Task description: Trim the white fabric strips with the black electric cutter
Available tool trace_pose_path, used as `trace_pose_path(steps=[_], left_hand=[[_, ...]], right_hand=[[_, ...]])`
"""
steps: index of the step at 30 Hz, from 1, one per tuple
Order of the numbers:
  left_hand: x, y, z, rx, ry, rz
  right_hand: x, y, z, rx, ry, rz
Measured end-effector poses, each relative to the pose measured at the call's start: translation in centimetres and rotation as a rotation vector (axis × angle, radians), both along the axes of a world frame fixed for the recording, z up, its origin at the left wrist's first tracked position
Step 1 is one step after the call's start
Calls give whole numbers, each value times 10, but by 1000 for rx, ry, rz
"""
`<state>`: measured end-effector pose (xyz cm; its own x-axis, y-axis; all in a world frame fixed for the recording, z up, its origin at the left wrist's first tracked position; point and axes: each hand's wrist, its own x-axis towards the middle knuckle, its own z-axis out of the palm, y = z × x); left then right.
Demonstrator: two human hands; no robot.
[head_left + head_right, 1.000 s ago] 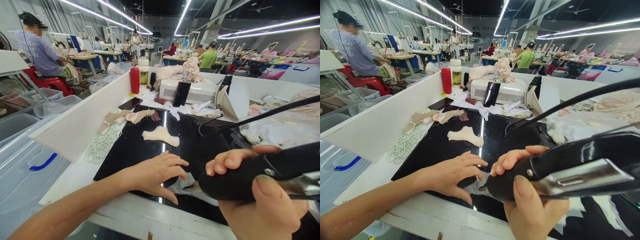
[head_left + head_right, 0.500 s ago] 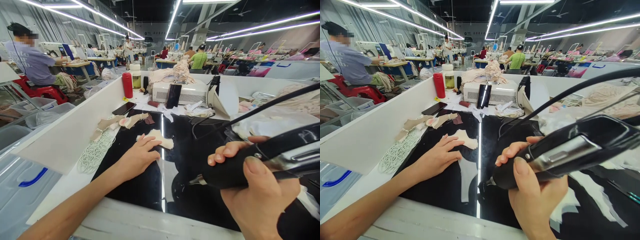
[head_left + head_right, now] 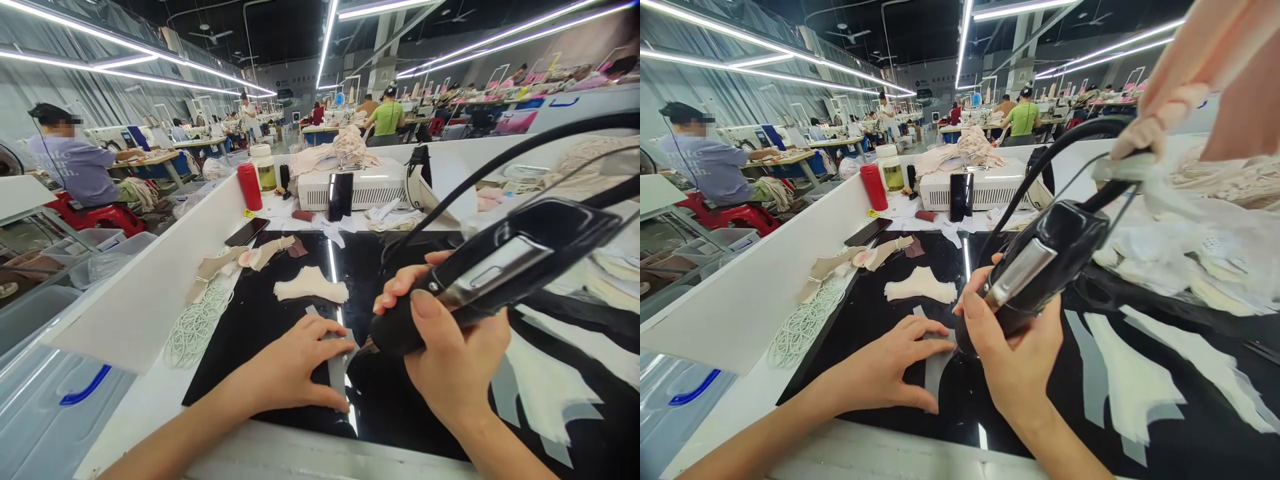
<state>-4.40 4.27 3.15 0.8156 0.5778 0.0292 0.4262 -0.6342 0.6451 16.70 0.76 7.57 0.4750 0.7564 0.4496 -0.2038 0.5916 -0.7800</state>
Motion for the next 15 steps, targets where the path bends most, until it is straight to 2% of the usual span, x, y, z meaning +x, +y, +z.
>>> trace_pose_path(steps=[11, 15], left_hand=[[1, 0, -1, -35, -15, -43], [2, 0, -3, -23, -14, -52]], right_hand=[[1, 3, -8, 3, -37, -9], [1, 0, -5, -3, -49, -17]])
